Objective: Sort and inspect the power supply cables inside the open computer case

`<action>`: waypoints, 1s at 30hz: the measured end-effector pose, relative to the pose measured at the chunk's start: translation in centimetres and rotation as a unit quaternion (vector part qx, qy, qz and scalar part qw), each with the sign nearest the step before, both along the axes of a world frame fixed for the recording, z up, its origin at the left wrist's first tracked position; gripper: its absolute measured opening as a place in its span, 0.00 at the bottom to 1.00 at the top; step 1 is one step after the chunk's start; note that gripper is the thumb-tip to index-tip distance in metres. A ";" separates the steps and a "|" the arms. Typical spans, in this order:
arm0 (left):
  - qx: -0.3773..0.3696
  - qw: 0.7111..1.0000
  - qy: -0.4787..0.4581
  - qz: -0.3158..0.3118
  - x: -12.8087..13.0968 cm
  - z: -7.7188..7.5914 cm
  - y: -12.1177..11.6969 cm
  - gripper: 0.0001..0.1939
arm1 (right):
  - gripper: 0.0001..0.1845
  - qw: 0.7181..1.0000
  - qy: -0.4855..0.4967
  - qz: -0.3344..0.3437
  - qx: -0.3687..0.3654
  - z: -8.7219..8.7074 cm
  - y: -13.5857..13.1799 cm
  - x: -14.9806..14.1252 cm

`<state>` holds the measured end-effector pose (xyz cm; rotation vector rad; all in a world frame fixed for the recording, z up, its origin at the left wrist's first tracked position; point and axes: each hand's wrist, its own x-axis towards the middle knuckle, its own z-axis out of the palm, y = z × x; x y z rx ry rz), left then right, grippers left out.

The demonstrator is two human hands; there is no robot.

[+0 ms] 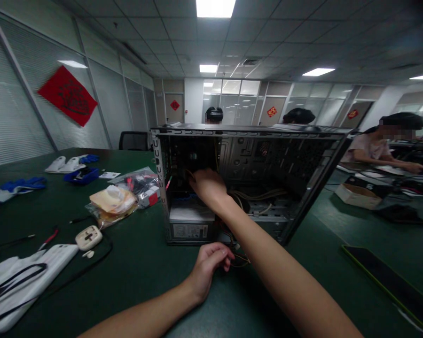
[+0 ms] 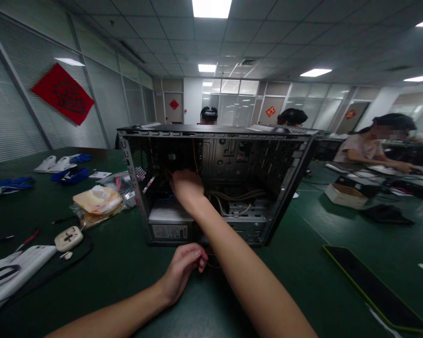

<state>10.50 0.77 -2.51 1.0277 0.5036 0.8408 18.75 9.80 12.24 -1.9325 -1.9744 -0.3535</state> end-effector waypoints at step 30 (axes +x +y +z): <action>0.007 0.993 -0.119 -0.007 -1.3 4.6 2.7 0.13 | 0.19 0.950 -0.045 0.176 0.255 -3.4 -7.2 4.2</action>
